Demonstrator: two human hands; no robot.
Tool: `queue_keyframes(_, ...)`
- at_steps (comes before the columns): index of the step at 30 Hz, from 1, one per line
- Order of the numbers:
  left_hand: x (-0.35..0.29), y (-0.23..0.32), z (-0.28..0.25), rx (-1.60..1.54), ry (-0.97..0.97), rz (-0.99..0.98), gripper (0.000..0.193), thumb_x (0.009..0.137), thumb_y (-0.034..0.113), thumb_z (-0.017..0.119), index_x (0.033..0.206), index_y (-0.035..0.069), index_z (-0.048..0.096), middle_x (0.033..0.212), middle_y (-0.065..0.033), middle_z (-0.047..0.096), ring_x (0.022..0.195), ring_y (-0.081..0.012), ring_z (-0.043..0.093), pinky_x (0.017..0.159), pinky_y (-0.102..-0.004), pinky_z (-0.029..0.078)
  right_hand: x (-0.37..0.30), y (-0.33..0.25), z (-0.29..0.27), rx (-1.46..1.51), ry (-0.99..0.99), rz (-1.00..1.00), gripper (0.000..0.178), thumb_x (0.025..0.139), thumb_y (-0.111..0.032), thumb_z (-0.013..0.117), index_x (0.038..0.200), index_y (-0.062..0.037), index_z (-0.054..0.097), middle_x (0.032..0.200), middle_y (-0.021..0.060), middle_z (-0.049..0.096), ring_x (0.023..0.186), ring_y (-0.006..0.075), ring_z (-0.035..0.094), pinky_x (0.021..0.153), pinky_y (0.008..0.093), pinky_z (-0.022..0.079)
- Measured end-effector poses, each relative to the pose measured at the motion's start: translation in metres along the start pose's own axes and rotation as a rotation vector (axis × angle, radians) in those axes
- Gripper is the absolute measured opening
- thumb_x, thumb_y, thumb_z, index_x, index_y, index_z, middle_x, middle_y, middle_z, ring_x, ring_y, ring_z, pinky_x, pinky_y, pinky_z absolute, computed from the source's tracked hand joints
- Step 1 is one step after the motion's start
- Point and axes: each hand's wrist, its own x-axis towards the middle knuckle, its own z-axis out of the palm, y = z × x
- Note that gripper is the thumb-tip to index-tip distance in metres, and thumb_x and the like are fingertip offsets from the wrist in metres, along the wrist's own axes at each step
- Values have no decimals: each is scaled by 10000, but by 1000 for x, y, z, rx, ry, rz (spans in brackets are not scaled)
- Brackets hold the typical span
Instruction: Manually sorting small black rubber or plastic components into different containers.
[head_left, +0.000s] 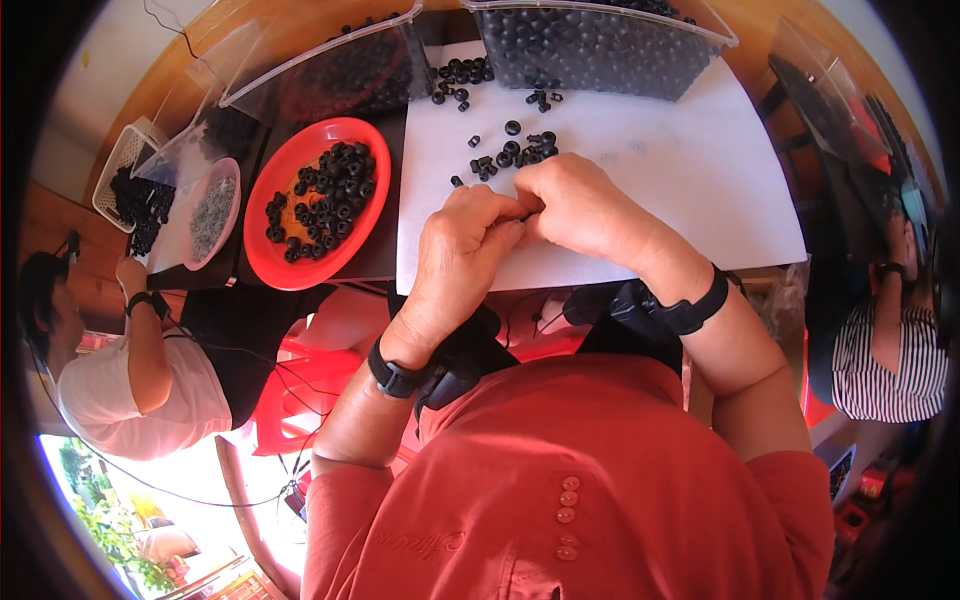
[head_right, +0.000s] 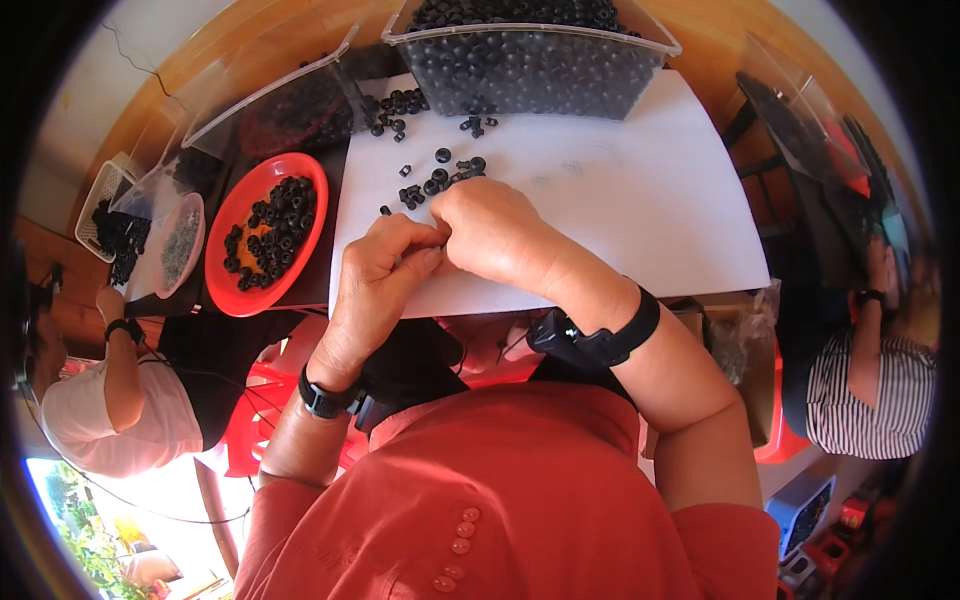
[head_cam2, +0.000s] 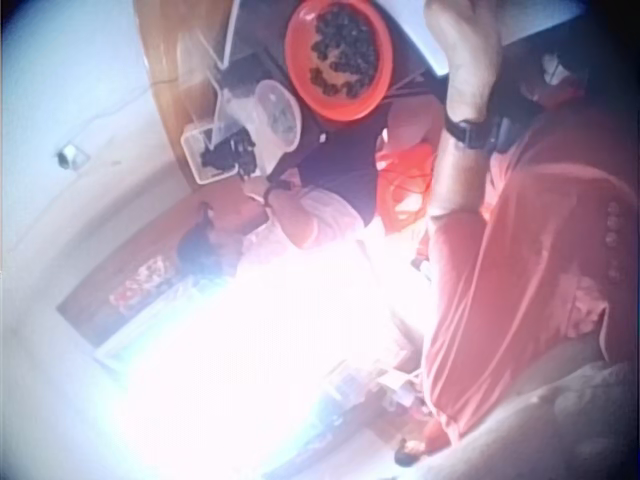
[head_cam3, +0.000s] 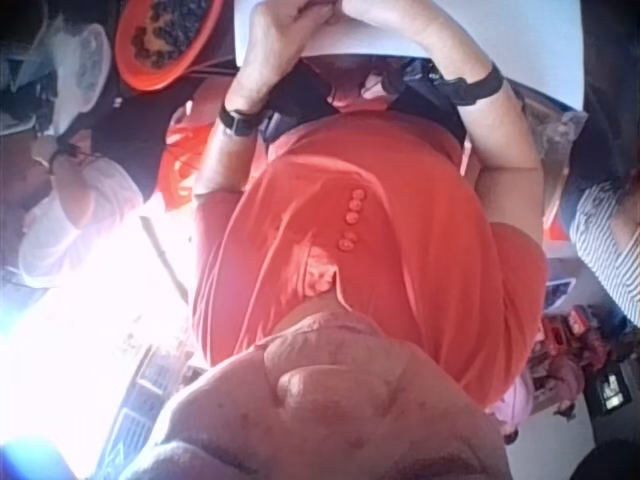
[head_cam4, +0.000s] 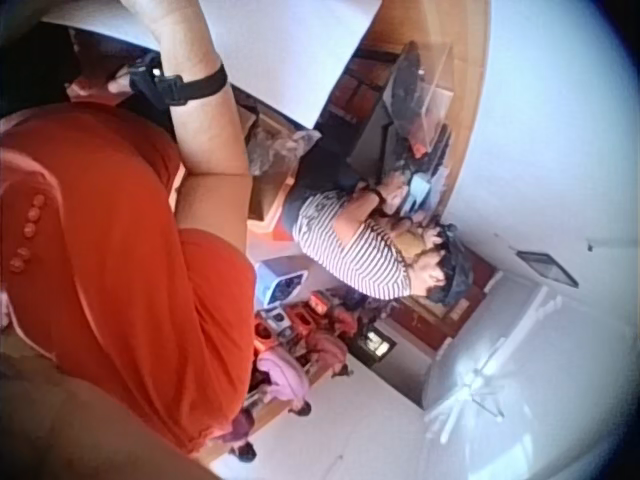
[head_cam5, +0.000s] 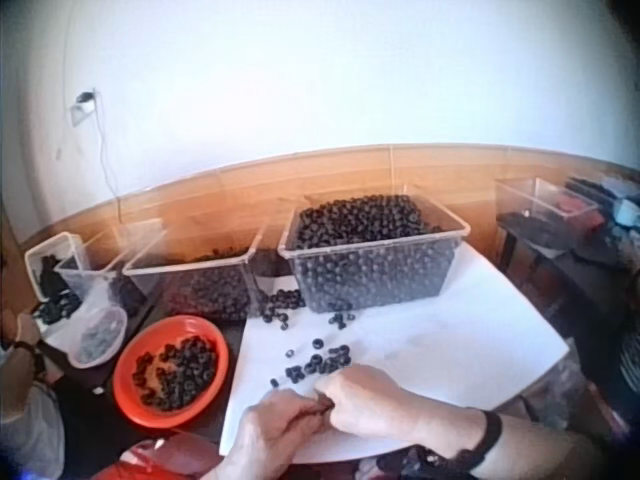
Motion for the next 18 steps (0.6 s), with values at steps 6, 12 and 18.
queue_keyframes(6, 8, -3, 1, -143, -44, -141, 138, 894, 13, 675, 1025, 11, 714, 870, -27, 698, 830, -88, 637, 767, -247, 490, -1, 2, -9, 157, -95, 92, 172, 693, -106, 777, 800, 1, 695, 769, 194, 691, 766, 350, 680, 706, 446, 516)
queue_keyframes(12, 13, 2, 7, -180, -20, -192, 102, 858, 33, 708, 958, 30, 726, 823, -22, 691, 788, -90, 630, 724, -248, 487, -8, 16, -9, 299, -74, 4, 99, 731, -16, 681, 820, 27, 681, 762, 204, 685, 710, 340, 661, 656, 427, 502)
queue_keyframes(18, 13, 4, 9, -101, -27, -224, 79, 848, 3, 716, 926, 19, 720, 814, 12, 674, 788, -48, 593, 729, -229, 474, -9, 16, -13, 470, -111, 161, 74, 824, 4, 636, 880, 37, 672, 728, 108, 669, 626, 154, 618, 568, 304, 486)
